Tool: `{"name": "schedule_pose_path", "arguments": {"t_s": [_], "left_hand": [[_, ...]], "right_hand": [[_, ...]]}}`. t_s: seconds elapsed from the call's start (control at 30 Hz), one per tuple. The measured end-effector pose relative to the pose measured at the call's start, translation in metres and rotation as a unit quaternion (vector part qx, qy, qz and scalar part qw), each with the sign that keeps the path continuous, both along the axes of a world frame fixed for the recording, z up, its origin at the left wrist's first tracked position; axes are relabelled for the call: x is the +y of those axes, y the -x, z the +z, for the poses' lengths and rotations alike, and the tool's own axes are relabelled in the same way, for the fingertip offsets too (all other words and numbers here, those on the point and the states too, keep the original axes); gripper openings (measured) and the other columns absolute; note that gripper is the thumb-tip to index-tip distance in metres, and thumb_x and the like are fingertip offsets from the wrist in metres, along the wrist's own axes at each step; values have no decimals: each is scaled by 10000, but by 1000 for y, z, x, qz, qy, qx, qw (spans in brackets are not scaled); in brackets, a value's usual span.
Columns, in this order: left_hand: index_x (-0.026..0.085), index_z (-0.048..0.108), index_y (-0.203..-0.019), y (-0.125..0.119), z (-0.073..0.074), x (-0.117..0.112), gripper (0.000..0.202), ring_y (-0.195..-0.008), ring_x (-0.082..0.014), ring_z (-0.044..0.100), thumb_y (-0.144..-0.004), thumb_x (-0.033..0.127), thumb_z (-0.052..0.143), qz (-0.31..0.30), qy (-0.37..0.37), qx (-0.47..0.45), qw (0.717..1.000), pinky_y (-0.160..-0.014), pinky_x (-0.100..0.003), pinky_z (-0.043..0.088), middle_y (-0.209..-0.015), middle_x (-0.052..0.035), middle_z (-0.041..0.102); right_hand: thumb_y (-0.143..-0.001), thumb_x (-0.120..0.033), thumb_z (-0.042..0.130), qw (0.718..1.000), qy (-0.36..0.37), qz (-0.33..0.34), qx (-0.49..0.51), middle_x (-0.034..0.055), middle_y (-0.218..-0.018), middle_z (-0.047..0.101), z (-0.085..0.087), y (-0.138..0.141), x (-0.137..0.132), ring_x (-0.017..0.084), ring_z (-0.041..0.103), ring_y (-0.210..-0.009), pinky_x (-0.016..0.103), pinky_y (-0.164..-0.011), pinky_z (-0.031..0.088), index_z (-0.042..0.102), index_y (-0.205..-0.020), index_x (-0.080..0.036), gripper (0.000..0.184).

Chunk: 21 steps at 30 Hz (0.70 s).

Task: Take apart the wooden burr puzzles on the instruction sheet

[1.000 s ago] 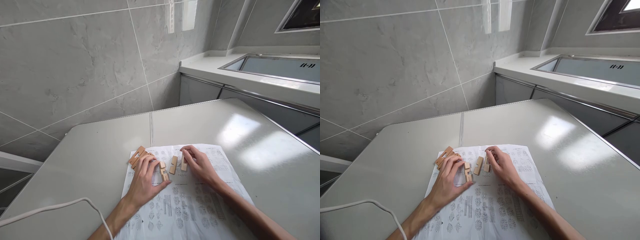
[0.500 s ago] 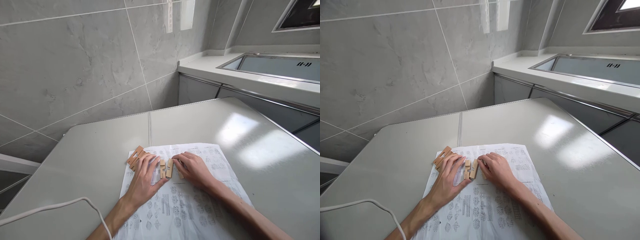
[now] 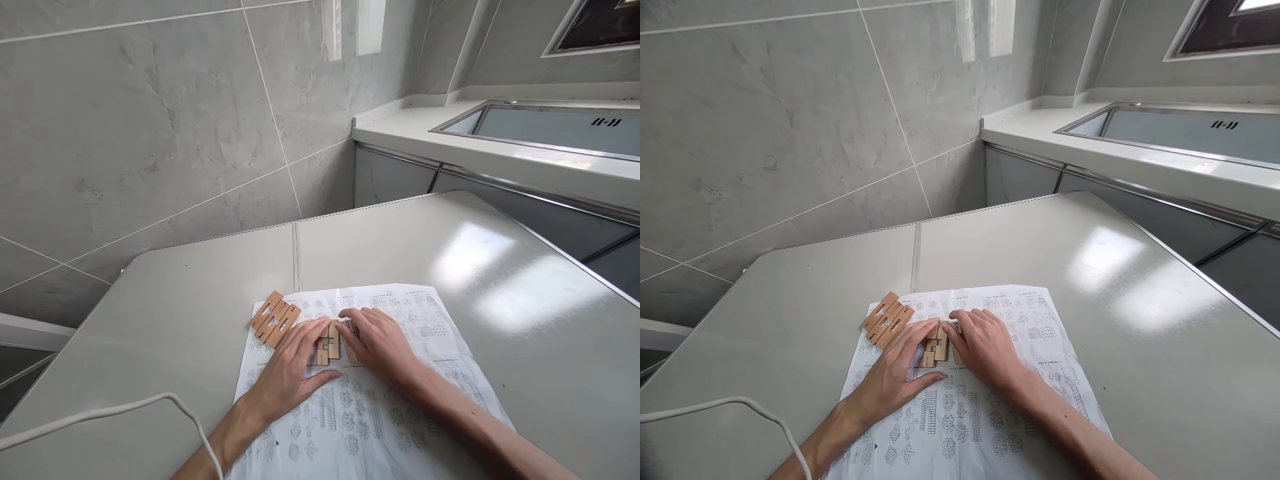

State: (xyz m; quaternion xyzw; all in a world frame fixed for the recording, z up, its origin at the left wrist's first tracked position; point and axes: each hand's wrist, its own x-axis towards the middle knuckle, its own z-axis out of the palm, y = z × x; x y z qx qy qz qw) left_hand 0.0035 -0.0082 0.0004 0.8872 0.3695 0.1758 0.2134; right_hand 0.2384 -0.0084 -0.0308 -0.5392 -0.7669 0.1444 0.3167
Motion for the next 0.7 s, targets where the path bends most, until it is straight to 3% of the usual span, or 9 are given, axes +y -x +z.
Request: {"name": "schedule_pose_path", "arguments": {"t_s": [0.2, 0.5, 0.7], "left_hand": [[331, 349, -1621, 0, -1, 1, 772, -1450, -313, 567, -980, 498, 746, 6, 5, -14, 1000, -1188, -547, 532, -1538, -107, 598], [336, 382, -1591, 0, 1, -1, 800, -1334, -303, 630, -931, 428, 824, 1, 21, -21, 1000, -1120, -510, 581, -1450, -86, 636], [351, 367, -1604, 0, -1, -1, 813, -1334, -299, 630, -934, 448, 817, -5, 27, -26, 999, -1087, -486, 602, -1461, -78, 637]], "right_hand": [[-1126, -346, 478, 999, 2, 37, 21, 69, -964, 797, 0, 2, -1, 262, 742, -861, 382, -769, 530, 673, -1143, -229, 228], [-1131, -367, 474, 1000, 0, 5, 21, 40, -764, 761, -4, 7, -4, 225, 700, -675, 346, -683, 480, 654, -1144, -196, 249], [-1145, -305, 408, 997, 14, 72, 19, 26, -769, 748, -2, 7, -5, 208, 687, -680, 329, -687, 445, 599, -1161, -205, 216]]}}
